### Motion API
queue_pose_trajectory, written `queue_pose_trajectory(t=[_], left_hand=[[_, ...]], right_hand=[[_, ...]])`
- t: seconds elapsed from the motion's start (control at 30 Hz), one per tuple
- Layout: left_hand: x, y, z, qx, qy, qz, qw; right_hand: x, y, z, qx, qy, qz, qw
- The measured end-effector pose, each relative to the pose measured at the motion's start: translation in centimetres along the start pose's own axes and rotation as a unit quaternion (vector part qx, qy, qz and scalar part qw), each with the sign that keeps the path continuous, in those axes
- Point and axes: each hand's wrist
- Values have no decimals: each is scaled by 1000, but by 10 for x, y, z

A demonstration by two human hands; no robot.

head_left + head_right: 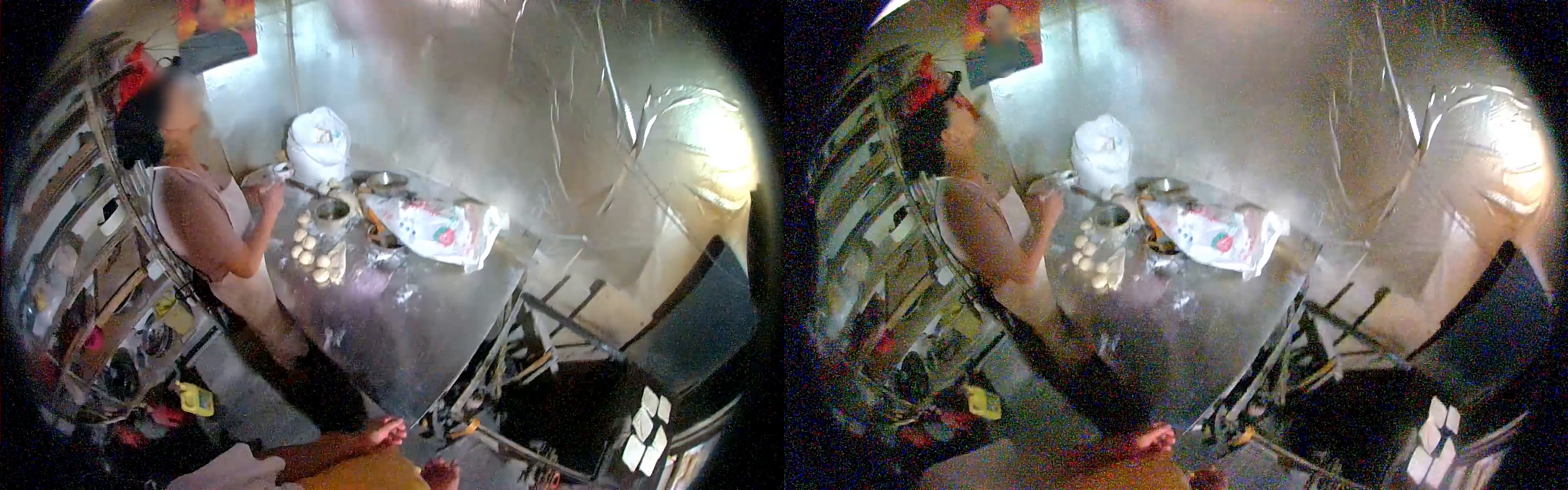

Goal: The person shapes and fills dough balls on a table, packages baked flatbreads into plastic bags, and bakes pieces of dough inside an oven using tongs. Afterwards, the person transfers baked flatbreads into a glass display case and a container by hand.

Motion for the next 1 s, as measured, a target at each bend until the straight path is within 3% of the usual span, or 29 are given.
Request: queue_pose_trajectory(t=[0.07, 0.17, 0.2, 0.23, 0.27, 0.37, 0.4, 0.47, 0.6, 0.63, 0.67, 0.73, 0.87, 1.0], left_hand=[[-26, -17, -17, 41, 61, 62, 995], [-71, -33, -39, 12, 135, 108, 985], [-85, -32, -47, -22, 141, 127, 982], [-98, -26, -64, -24, 104, 81, 991], [-110, -15, -86, -24, 66, 37, 997], [-144, 30, -155, -45, 137, 82, 986], [-163, 45, -171, -60, 132, 116, 983], [-214, 63, -184, -146, 69, 136, 977], [-278, 123, -244, -119, 113, 170, 972], [-302, 135, -247, -127, 242, 242, 931], [-325, 147, -250, -132, 364, 307, 869], [-362, 172, -260, -131, 579, 416, 689], [-431, 240, -268, -221, 775, 295, 513], [-423, 323, -310, -167, 792, 182, 559]], right_hand=[[-20, 20, -35, 52, 93, 15, 994], [-19, 35, -65, 142, 143, 14, 979], [-6, 33, -45, 160, 520, 224, 809], [1, 34, -45, 178, 663, 315, 655], [9, 35, -46, 147, 773, 403, 467], [-4, 96, -124, 131, 848, 508, 75], [-3, 110, -133, 133, 841, 518, 79], [6, 140, -148, 156, 816, 527, 179], [19, 198, -177, 174, 815, 525, 172], [22, 209, -178, 172, 813, 528, 174], [27, 218, -178, 184, 813, 512, 209], [34, 228, -184, 195, 807, 501, 245], [23, 242, -194, 187, 788, 516, 281], [8, 240, -186, 166, 767, 539, 306]])
Point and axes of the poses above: each hand's wrist, its own y-axis towards the middle knuckle, its own z-axis out of the palm, x = y × z, and after that the axes turned 13 degrees about z, right-handed
